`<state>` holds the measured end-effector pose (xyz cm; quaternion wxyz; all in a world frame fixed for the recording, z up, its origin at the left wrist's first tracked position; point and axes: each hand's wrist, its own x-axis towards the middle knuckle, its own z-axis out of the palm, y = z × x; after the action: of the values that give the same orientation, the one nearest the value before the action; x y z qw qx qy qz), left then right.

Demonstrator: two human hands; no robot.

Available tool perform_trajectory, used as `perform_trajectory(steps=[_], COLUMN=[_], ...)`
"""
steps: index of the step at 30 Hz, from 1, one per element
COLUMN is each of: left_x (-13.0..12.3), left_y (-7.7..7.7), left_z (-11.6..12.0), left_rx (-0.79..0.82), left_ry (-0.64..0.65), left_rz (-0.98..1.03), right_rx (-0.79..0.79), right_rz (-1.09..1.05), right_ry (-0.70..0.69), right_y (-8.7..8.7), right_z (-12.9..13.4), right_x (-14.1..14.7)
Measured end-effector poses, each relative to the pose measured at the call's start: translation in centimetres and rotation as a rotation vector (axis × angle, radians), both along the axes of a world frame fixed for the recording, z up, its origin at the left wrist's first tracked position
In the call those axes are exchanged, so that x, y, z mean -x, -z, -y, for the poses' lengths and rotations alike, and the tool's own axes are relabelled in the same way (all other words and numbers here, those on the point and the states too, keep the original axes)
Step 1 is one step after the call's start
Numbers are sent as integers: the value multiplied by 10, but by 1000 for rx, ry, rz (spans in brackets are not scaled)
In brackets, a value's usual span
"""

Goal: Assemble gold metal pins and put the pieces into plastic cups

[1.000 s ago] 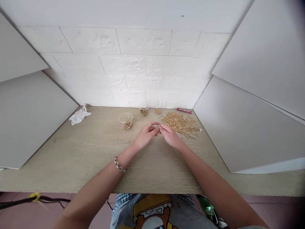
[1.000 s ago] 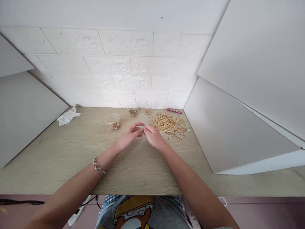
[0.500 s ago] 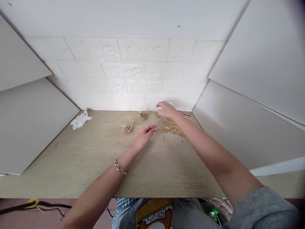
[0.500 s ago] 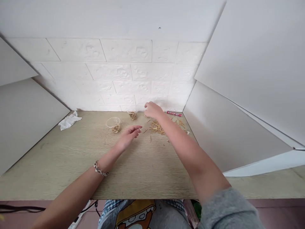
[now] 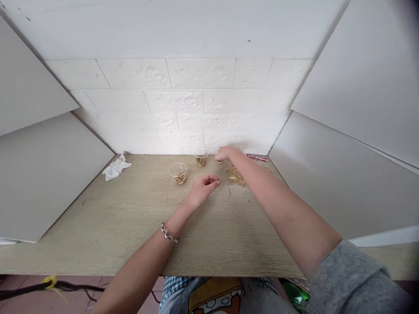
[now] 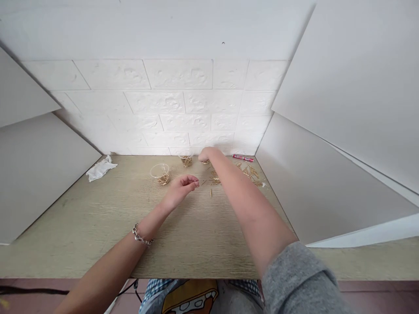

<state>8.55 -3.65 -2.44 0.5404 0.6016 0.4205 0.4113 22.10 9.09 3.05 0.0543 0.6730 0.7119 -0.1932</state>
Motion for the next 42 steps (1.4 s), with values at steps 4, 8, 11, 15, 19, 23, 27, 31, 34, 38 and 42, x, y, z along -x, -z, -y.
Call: perform_trajectory(steps=[4,8,11,15,19,23,27,31,34,38,42], left_x=[1,0,-1,2,11,13,5,-2,-3,0,3], left_y=[1,3,5,4,-7,-16,-8,3,7,10,11], left_z=[1,2,1,-1,-3,-4,1,6,6,2,0], left_rx=[-65,-101,-119,-145,-170,-82,-18,-12,-51,-103,-132], left_ry=[18,37,50,49,13,-3,91,193,173,92,92], left_rz=[-110,-182,-181,-187,-205,-97,-80,-132,-214,-245,-287], right_rx=[5,20,-79,-347,-608,-589,-351,-230,-197,-237,-288], right_rz=[14,10,-37,-146,-358,-650,-850,-904,-980,-1008,-908], right_ry=[-6,2,-25,-56,70,137,70,83,95,74,-32], right_y=[-4,-9,-12,-18,-15,3,30,47,52,55,57], right_z=[-1,2,9,20,50,102,140,148,146,149,154], right_x=[-6,-10,-13,-24,-40,-46,-42,-38,-35,-30,-26])
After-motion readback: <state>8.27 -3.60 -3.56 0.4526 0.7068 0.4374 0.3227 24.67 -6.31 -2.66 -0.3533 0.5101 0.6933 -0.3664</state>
